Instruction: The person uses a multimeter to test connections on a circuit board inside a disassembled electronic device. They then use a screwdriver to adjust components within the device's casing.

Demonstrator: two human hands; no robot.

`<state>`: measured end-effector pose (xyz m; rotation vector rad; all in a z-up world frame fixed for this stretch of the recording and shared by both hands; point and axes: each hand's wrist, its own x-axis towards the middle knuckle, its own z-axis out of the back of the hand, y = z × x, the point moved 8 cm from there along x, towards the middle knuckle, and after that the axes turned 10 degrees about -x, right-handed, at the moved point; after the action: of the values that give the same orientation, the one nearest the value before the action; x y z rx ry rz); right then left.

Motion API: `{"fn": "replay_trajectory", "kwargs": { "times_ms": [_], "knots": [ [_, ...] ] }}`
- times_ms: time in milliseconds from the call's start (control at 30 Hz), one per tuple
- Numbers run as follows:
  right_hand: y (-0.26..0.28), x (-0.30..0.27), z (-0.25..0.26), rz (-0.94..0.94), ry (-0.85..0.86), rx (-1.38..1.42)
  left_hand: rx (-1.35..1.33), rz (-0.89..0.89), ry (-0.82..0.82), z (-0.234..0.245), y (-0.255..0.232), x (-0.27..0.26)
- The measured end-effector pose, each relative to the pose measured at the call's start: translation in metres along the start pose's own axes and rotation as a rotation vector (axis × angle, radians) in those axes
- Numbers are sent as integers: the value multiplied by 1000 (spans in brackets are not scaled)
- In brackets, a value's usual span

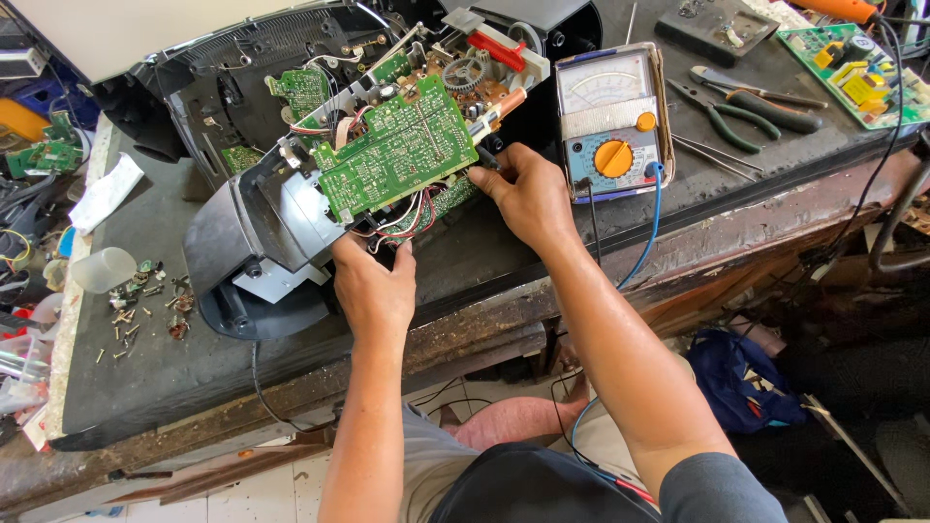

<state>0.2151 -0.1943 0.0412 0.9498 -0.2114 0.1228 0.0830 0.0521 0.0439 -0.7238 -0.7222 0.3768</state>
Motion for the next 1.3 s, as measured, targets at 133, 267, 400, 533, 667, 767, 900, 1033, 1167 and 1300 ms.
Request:
{"fn": "replay_trajectory", "kwargs": {
  "times_ms": [133,267,400,533,667,767,900,1033,1167,1300],
  "knots": [
    [0,1,0,-8,-4,8,8,0,-24,9,-6,1],
    [13,-11,13,-7,3,-2,10,23,-83,25,-6,9],
    [56,-22,35,159,-4,51,7,2,-71,49,-18,28],
    [75,-20,45,233,-26,-48,5,-14,-12,60,-28,40],
    [92,-16,55,288,-7,-101,5,39,75,72,-46,48],
    [111,-20,55,458,65,-165,2,36,85,73,-43,52],
    [122,-17,51,503,128,-265,-48,40,91,76,-43,47],
    [125,5,42,531,249,-354,-18,68,117,71,-25,48],
    [126,17,47,507,351,-354,-111,95,186,77,-33,49],
    [124,9,44,515,418,-372,-115,106,141,74,-28,52]
  ]
}}
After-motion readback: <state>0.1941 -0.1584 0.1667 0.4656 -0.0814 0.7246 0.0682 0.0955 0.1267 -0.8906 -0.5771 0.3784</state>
